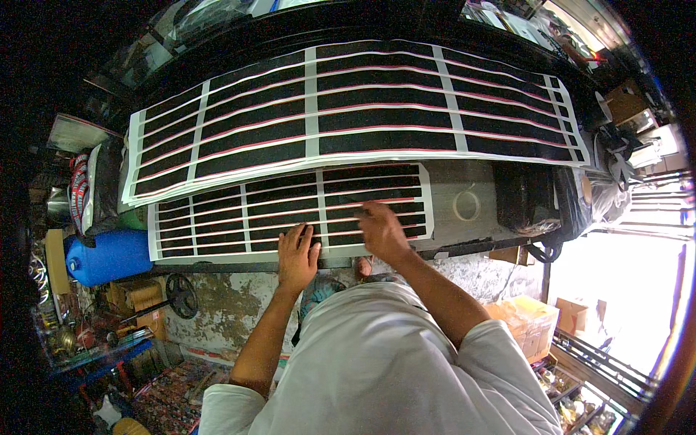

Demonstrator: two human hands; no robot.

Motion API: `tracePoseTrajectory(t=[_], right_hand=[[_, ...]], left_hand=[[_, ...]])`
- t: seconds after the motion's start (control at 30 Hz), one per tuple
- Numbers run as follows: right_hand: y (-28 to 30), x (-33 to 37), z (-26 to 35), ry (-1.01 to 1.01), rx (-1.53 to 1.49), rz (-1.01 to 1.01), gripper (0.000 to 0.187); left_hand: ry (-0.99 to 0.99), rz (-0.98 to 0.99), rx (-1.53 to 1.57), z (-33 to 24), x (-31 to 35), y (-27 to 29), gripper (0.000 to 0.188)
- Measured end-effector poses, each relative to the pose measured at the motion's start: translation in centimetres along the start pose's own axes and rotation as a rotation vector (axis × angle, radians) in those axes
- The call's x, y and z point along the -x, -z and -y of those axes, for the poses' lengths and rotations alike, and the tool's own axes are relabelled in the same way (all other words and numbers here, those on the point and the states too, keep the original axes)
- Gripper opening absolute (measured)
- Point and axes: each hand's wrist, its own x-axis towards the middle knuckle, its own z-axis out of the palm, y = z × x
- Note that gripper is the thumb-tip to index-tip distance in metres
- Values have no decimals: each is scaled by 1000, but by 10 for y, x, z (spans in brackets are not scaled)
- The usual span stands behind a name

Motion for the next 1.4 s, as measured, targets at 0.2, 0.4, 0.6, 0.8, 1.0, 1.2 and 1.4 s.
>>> tracePoseTrajectory(t=[0.2, 0.4, 0.6, 0.8, 1.0, 1.2, 1.4], right_hand=[[-16, -33, 56, 34, 44, 125, 37], [-16, -34, 56, 3, 66, 211, 38], [-11, -36, 63, -27, 124, 290, 40], [-16, -34, 63, -19, 105, 231, 39], [-17, -32, 63, -25, 102, 217, 41], [-18, -30, 64, -30, 160, 211, 49], [-18, -29, 65, -33, 170, 243, 45]], left_hand=[[-12, 7, -10, -10, -15, -8, 48], [0, 29, 1, -8, -19, -9, 51], [17, 74, 28, -6, -19, -8, 58], [30, 85, 21, -7, -19, -11, 63], [15, 20, 9, -6, -17, -12, 57], [26, -2, 57, -4, -17, -8, 51], [-7, -30, -34, -4, -16, -10, 51]])
